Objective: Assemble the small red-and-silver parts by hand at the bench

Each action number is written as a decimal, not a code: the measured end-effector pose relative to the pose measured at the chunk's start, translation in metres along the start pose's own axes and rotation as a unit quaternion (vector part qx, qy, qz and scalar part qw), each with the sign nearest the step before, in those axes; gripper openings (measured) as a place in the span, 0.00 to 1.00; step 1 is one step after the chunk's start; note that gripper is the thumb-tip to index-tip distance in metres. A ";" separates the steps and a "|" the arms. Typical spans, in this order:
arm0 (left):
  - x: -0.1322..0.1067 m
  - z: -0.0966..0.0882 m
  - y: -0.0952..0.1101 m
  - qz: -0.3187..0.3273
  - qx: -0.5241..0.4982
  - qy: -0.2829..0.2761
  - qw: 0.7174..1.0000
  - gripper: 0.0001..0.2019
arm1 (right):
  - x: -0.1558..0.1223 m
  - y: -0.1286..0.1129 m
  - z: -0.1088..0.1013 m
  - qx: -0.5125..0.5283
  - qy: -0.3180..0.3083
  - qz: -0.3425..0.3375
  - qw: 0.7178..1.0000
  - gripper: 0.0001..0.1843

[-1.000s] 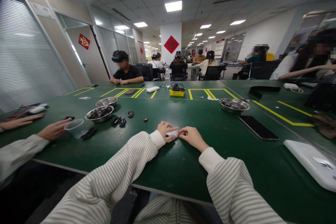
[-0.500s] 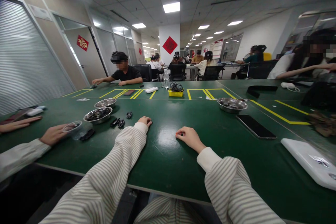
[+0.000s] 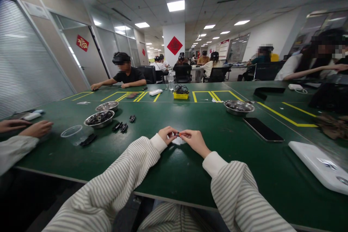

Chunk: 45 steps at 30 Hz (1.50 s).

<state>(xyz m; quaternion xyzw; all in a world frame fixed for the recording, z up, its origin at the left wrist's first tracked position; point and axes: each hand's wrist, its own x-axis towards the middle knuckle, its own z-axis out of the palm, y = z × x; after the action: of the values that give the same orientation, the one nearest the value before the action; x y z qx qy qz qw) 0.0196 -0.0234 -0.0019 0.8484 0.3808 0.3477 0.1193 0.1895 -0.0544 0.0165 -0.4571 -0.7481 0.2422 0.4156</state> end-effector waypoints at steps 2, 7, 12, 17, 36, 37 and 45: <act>0.000 -0.001 0.000 -0.004 -0.005 0.007 1.000 0.09 | 0.000 0.001 0.000 0.023 0.002 0.007 1.000 0.12; 0.000 -0.001 -0.003 -0.012 0.008 0.022 1.000 0.08 | 0.001 0.006 0.001 0.057 0.002 0.020 0.998 0.14; -0.001 0.000 -0.003 0.017 -0.006 0.021 1.000 0.08 | 0.001 0.006 0.000 0.055 0.006 0.021 0.998 0.14; -0.001 -0.003 -0.002 0.026 -0.020 0.021 0.999 0.08 | 0.003 0.004 0.000 0.109 -0.007 0.048 0.993 0.14; -0.006 -0.003 0.001 0.099 0.036 -0.046 0.993 0.12 | 0.004 0.007 0.002 0.140 -0.045 0.085 0.985 0.13; -0.006 -0.003 0.001 0.096 0.051 -0.049 0.993 0.12 | 0.004 0.008 0.002 0.132 -0.045 0.085 0.987 0.13; 0.009 -0.036 -0.037 -0.123 0.225 -0.009 0.966 0.11 | 0.004 0.009 -0.001 0.056 -0.039 0.085 0.994 0.12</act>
<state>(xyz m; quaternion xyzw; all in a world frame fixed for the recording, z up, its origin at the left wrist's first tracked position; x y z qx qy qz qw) -0.0221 0.0063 0.0115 0.8029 0.5498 0.2283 -0.0297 0.1941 -0.0465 0.0120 -0.4855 -0.7073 0.3356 0.3891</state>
